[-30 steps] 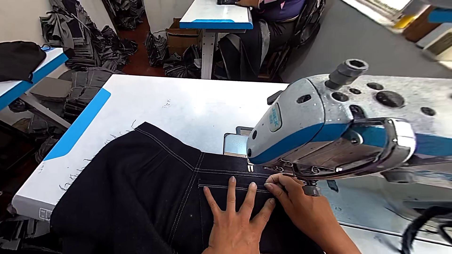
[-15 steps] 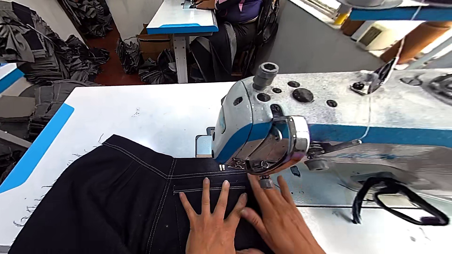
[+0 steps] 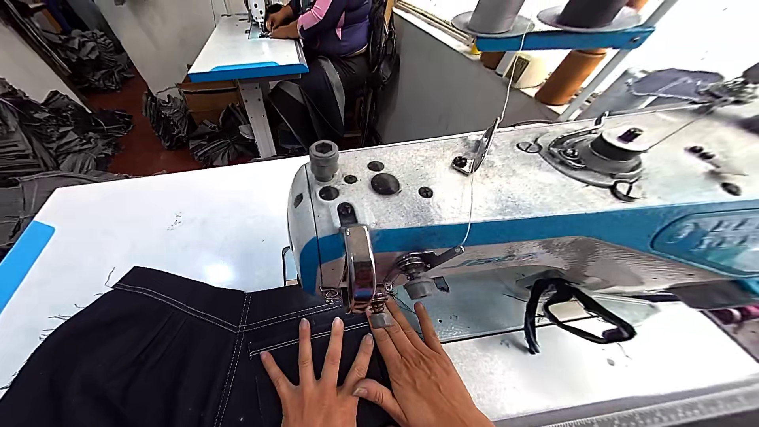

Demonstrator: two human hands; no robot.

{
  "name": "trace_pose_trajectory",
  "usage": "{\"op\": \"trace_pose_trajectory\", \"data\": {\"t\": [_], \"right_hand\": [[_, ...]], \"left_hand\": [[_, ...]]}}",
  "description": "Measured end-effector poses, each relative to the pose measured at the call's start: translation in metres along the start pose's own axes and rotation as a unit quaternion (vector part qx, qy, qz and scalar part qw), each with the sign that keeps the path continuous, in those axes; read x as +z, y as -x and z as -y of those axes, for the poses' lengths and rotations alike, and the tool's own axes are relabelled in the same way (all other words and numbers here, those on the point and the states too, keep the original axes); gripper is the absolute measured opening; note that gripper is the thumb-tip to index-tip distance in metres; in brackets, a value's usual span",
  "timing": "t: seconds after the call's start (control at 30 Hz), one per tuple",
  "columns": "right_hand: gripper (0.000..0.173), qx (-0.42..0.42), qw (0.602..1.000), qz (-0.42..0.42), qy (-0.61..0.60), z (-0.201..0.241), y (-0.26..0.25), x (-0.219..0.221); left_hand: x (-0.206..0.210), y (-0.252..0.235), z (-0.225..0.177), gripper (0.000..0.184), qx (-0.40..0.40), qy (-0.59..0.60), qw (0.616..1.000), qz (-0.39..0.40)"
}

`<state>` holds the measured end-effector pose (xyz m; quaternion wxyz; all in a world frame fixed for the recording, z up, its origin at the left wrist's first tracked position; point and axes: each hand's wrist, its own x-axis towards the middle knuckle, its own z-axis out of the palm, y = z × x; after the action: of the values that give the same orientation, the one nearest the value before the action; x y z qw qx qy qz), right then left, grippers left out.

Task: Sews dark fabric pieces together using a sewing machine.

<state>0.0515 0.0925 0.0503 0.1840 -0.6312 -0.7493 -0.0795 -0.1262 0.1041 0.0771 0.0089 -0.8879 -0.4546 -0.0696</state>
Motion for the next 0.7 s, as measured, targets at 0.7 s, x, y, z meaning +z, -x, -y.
{"op": "trace_pose_trajectory", "data": {"t": [0.7], "right_hand": [[0.109, -0.005, 1.000, -0.010, 0.016, 0.0004, -0.0005, -0.0003]], "left_hand": [[0.0019, -0.0007, -0.0030, 0.107, -0.004, -0.002, 1.000, -0.002]]}}
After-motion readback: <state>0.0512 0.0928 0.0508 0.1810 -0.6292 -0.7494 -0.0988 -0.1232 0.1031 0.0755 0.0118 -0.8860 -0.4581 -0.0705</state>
